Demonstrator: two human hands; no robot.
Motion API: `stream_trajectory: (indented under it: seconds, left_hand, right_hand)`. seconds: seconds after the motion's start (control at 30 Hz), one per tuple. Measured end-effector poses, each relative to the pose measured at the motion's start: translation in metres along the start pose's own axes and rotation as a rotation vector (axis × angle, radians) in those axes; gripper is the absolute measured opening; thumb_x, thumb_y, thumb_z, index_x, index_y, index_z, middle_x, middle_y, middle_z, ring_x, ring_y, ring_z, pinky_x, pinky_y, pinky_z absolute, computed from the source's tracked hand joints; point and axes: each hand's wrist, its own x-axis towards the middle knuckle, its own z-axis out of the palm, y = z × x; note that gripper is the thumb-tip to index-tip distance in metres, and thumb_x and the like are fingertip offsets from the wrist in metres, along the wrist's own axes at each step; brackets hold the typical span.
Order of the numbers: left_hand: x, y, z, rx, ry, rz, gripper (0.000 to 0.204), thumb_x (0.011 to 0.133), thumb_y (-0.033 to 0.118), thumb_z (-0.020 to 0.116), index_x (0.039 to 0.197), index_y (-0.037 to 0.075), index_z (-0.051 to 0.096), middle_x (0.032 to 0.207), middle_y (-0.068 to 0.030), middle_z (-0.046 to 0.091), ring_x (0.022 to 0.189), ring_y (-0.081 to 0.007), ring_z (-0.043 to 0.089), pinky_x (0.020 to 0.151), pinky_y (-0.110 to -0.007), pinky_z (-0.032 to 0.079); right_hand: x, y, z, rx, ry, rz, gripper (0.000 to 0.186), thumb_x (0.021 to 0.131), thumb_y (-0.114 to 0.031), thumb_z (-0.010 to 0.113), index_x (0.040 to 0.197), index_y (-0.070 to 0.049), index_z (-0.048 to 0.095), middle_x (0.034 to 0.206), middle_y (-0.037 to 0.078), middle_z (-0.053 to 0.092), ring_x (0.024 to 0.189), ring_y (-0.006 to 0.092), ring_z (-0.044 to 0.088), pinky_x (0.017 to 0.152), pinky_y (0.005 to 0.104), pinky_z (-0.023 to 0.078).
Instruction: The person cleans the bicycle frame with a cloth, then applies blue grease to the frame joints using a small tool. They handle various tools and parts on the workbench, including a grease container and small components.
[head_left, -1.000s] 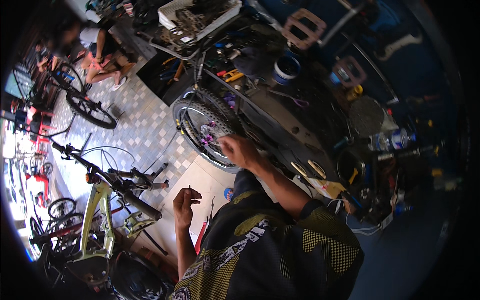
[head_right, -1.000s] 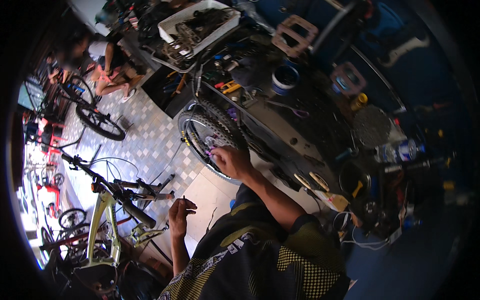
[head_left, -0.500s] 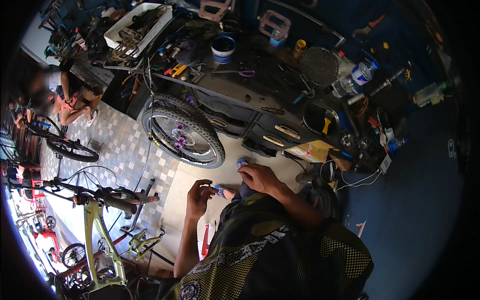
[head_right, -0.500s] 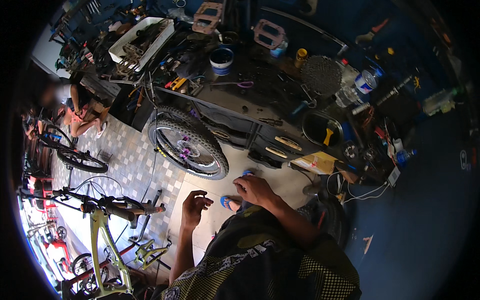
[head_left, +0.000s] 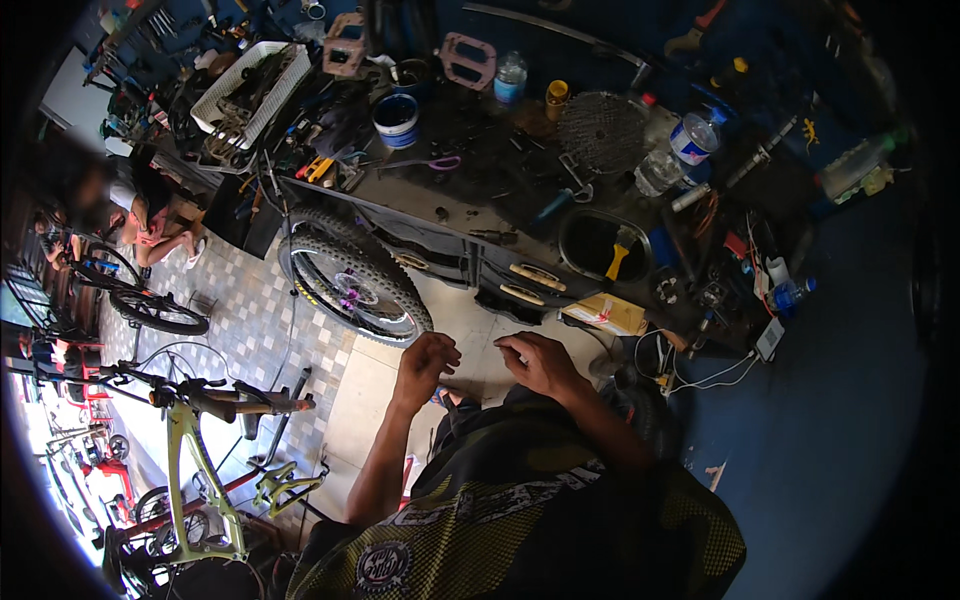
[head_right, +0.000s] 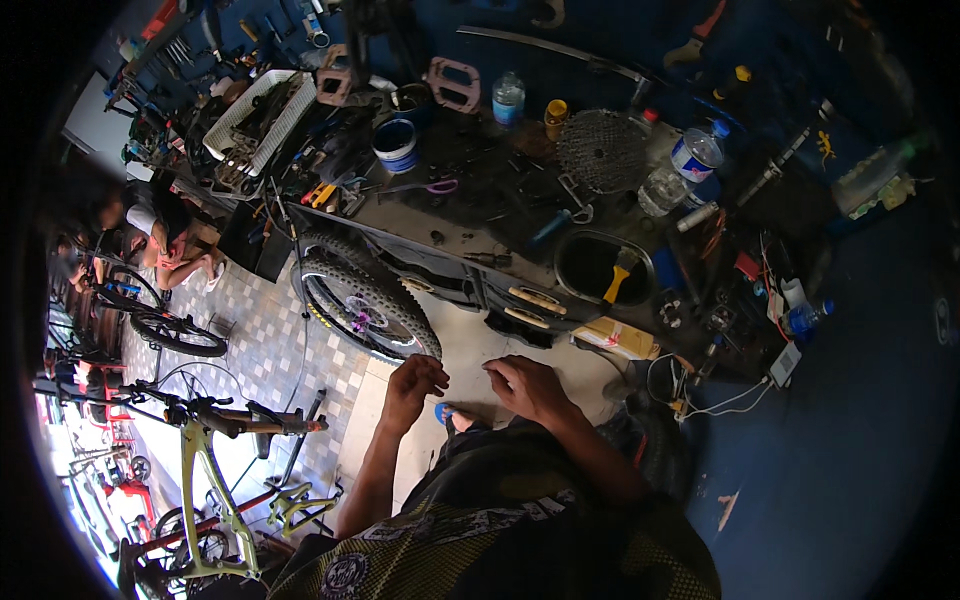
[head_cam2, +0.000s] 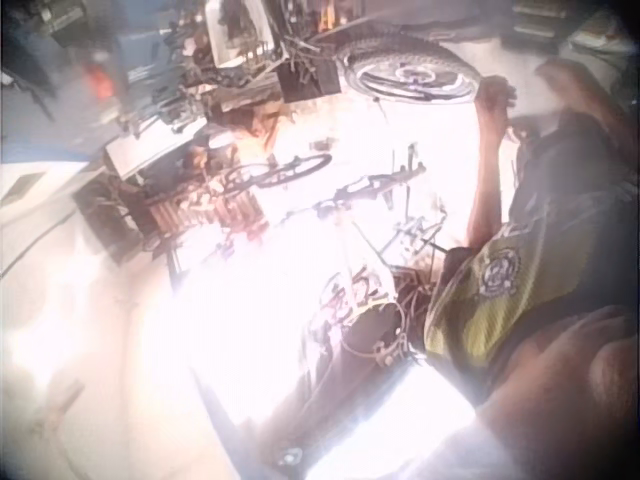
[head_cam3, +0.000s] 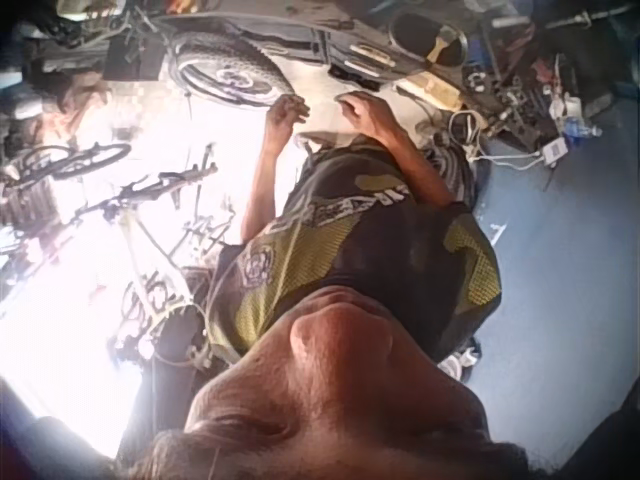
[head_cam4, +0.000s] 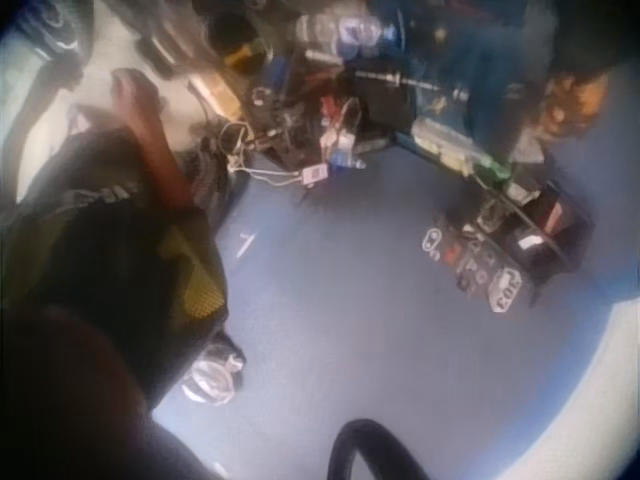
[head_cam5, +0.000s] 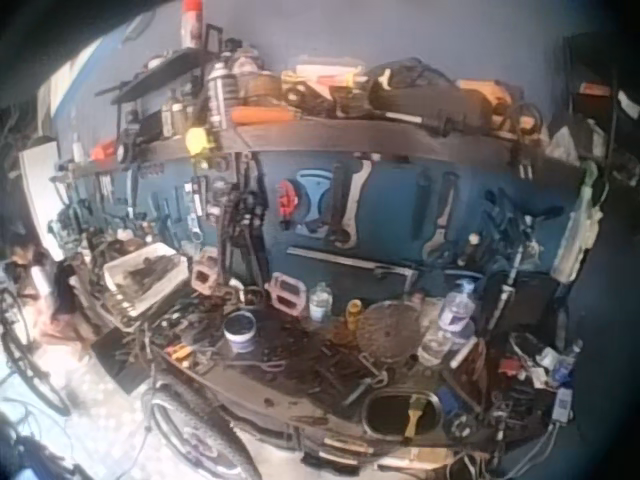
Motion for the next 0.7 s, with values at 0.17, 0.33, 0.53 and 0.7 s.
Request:
stream_trajectory:
  seconds: [0.17,0.33,0.53,0.7]
  left_hand:
    - [0.036,0.010,0.077,-0.036,-0.026,0.000,0.020,0.094,-0.005,0.049,0.110,0.000,0.060,0.098,-0.0100,0.070,0.092,-0.0201,0.072,0.080,-0.035,0.060]
    - [0.059,0.003,0.135,0.007,-0.067,-0.009,0.019,0.094,-0.003,0.049,0.108,-0.001,0.062,0.097,-0.0093,0.070,0.089,-0.0178,0.070,0.079,-0.032,0.058]
    - [0.068,-0.007,0.159,0.008,-0.133,-0.010,0.015,0.098,0.000,0.051,0.105,-0.002,0.063,0.092,-0.0083,0.069,0.085,-0.0157,0.068,0.079,-0.031,0.055]
    - [0.089,0.004,0.135,0.042,-0.174,-0.040,0.017,0.096,-0.003,0.053,0.109,0.000,0.063,0.093,-0.0067,0.070,0.086,-0.0155,0.068,0.079,-0.031,0.056]
  right_hand:
    - [-0.009,0.036,-0.070,0.014,0.010,0.080,0.019,0.095,-0.014,0.070,0.114,-0.012,0.074,0.100,0.010,0.076,0.088,0.0318,0.074,0.075,0.0398,0.060]
    - [0.010,0.081,-0.125,0.030,0.163,-0.009,0.021,0.096,-0.015,0.070,0.116,-0.011,0.075,0.102,0.012,0.075,0.093,0.0336,0.073,0.080,0.0414,0.059]
    - [0.092,0.111,-0.204,0.135,0.454,0.105,0.036,0.097,-0.008,0.069,0.134,-0.006,0.067,0.105,0.011,0.071,0.089,0.0268,0.069,0.079,0.0403,0.057]
    - [0.188,0.162,-0.232,-0.176,0.565,0.269,0.056,0.097,-0.020,0.071,0.148,-0.006,0.051,0.131,0.020,0.061,0.092,0.0293,0.069,0.083,0.0427,0.057]
